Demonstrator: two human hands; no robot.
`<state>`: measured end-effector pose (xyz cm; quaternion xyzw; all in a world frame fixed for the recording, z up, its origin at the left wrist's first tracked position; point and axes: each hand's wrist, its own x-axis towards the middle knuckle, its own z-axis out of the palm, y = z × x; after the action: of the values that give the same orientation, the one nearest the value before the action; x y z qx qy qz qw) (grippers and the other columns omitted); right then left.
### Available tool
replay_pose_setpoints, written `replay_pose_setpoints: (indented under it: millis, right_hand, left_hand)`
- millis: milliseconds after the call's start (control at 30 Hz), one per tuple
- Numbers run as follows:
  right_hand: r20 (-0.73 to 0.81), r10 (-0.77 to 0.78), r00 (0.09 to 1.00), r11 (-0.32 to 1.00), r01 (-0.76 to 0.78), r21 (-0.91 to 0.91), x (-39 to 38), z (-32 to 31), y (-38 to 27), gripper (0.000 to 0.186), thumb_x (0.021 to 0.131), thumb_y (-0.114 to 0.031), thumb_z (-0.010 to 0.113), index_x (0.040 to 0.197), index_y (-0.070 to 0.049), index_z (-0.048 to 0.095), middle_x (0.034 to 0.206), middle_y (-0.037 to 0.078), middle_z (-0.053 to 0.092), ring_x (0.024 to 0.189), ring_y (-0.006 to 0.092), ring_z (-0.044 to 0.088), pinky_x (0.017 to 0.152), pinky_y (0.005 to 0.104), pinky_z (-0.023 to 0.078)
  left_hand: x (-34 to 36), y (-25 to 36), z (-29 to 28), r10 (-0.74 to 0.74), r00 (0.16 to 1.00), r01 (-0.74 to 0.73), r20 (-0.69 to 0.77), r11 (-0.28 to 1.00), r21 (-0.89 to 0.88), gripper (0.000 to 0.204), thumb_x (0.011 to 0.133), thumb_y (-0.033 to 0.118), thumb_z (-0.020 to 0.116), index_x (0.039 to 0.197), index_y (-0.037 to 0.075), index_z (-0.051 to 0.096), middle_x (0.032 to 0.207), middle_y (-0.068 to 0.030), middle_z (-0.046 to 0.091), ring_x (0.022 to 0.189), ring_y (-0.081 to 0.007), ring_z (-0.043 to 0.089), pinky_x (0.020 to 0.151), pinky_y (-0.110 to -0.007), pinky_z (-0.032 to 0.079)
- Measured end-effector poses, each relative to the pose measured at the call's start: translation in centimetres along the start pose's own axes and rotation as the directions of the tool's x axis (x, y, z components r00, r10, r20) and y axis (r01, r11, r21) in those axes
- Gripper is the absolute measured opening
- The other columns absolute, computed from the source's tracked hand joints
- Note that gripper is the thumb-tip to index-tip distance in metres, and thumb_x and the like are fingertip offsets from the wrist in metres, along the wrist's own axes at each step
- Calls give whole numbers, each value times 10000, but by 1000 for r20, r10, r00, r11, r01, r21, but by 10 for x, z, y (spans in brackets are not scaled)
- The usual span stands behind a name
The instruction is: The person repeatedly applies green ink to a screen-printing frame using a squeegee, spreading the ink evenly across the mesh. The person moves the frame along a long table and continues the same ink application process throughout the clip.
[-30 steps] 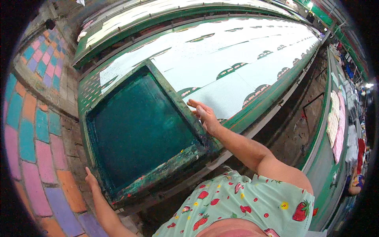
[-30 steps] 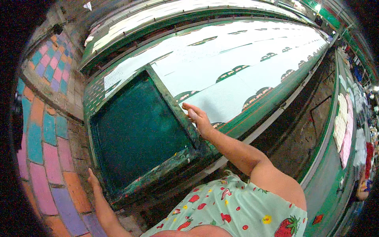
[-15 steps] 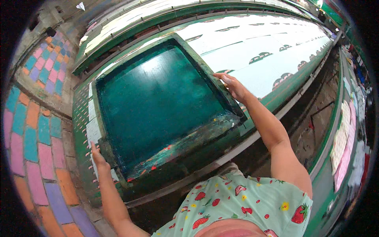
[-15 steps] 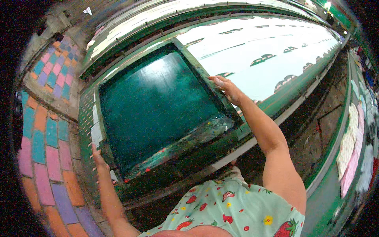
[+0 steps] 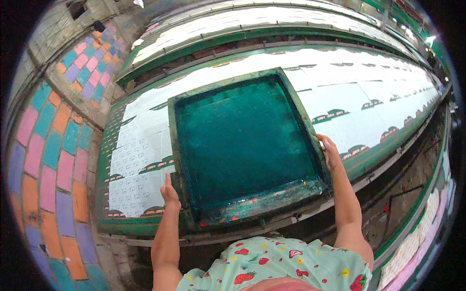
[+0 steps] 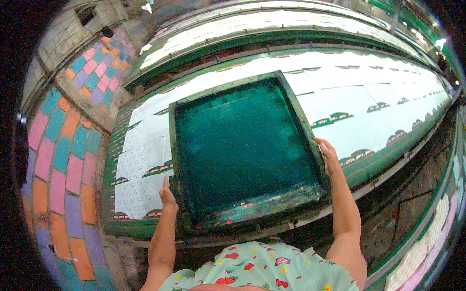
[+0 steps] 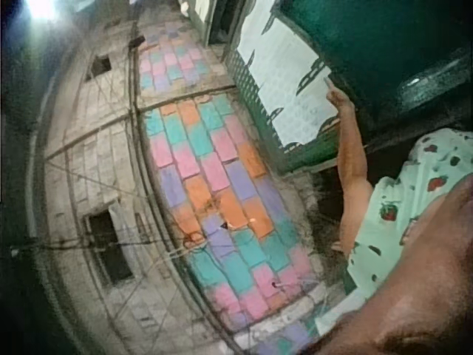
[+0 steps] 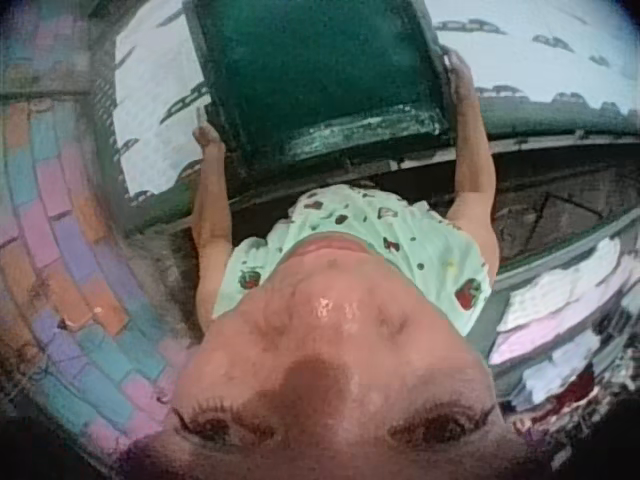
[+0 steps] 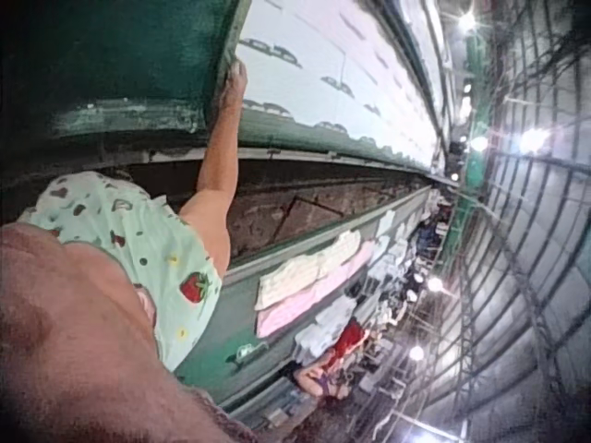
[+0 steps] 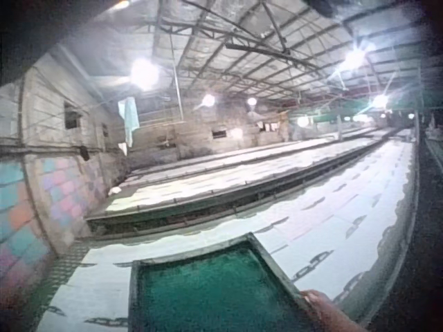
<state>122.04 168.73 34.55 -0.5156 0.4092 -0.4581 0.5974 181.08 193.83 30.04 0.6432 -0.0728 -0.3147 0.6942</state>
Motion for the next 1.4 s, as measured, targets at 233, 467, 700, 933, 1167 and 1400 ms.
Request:
replay_pose_setpoints:
  millis: [233, 467, 700, 933, 1167, 1400]
  right_hand:
    - [-44, -37, 998, 999, 36, -19, 10, -66, 12, 759, 997, -566, 717, 1494, 0, 623, 1454, 126, 655, 1226, 261, 669, 1046, 401, 554]
    - [-7, -31, 999, 999, 31, 44, 8, -90, 2, 716, 1023, -531, 688, 1493, 6, 631, 1457, 127, 656, 1269, 246, 646, 1082, 393, 521]
    - [-50, -66, 997, 997, 63, -54, 18, -133, 7, 714, 1007, -507, 685, 1521, -14, 634, 1480, 138, 643, 1337, 274, 603, 1128, 429, 458]
    - [36, -277, 960, 547, 188, -816, -8, -87, -11, 507, 951, -256, 817, 1428, -116, 715, 1499, 185, 635, 1377, 365, 601, 1171, 503, 463]
    - [810, -106, 577, 275, 800, -534, -130, 20, 6, 527, 840, -239, 884, 1347, -184, 749, 1405, 114, 699, 1288, 369, 675, 1088, 513, 548]
    - [734, -105, 671, 91, 742, -664, -142, 53, 13, 486, 911, -99, 696, 1396, -133, 709, 1335, 125, 722, 1256, 340, 689, 1083, 491, 549]
  left_hand:
    - [-12, -32, 24, 41, 996, -20, -74, 963, 269, 597, 1102, 537, 629, 743, 62, 585, 731, 26, 416, 726, -166, 400, 708, -406, 385]
    - [-36, -46, 58, 124, 992, -122, -1, 978, 171, 644, 1105, 556, 609, 785, -3, 608, 802, -31, 510, 801, -183, 460, 748, -437, 407]
    - [-47, -55, 82, 174, 980, -196, 92, 907, 372, 719, 1109, 614, 565, 805, -32, 652, 787, -71, 596, 780, -198, 505, 733, -448, 417]
    - [-42, -59, 69, 187, 981, -187, 50, 842, 506, 779, 1110, 640, 530, 854, -85, 662, 797, -165, 608, 810, -297, 553, 798, -504, 445]
    - [-29, -81, 82, 172, 980, -194, 98, 736, 648, 916, 1079, 731, 455, 975, -144, 703, 936, -312, 708, 936, -475, 657, 897, -573, 465]
    - [-32, -81, 80, 94, 994, -105, 58, 644, 758, 998, 1080, 770, 310, 1049, -117, 765, 1103, -379, 742, 1122, -550, 698, 1009, -611, 487]
